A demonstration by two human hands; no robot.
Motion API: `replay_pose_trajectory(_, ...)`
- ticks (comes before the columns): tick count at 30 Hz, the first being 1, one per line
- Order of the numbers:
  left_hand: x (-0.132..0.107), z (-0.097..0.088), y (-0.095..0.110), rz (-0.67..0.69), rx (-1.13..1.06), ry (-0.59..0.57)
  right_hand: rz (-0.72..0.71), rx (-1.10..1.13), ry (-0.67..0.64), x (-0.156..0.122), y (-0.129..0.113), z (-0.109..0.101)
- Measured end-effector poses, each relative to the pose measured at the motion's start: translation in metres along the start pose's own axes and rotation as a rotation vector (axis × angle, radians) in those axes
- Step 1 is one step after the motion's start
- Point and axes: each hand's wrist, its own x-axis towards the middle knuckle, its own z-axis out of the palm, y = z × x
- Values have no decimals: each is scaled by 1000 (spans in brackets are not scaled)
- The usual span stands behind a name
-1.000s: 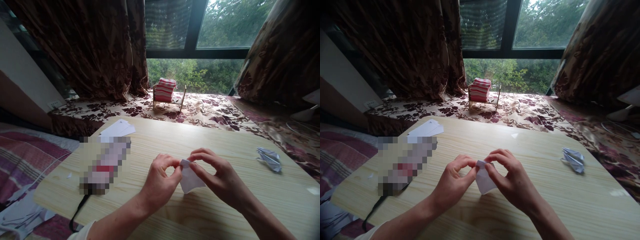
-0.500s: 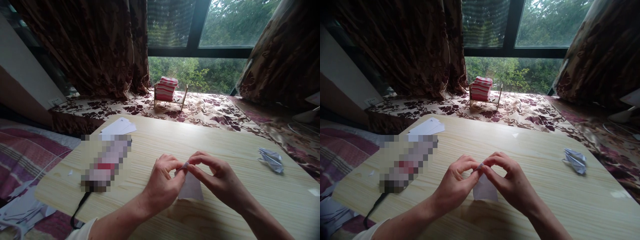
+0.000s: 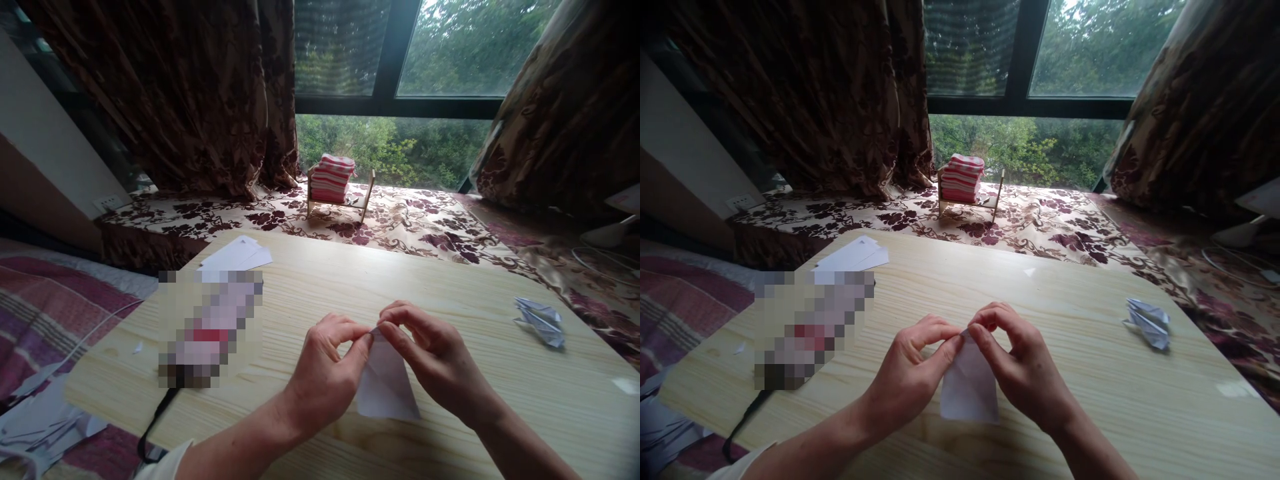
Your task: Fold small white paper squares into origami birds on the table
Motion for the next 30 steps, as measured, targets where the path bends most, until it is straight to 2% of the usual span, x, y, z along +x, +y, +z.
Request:
replay_pose_trajectory(4, 0, -3, 1, -53, 41, 62, 12, 25, 5, 0, 2, 1)
replay_pose_trajectory(10, 2, -8, -2, -119, -13, -37, 39, 42, 1, 0, 2, -1)
replay_pose_trajectory(12, 3, -11, -2, -126, -23, -23, 60, 48, 3, 1, 1, -2)
replay_pose_trajectory(16, 5, -12, -1, -73, 24, 43, 98, 72, -13, 1, 0, -4)
replay_pose_trajectory(21, 4, -8, -1, 41, 154, -21, 153, 69, -56, 0, 1, -3)
replay_pose_trajectory(27, 1, -7, -2, 80, 192, -51, 131, 32, -77, 1, -6, 0)
replay_pose_trajectory(30, 2, -7, -1, 85, 187, -54, 171, 58, -60, 2, -6, -1)
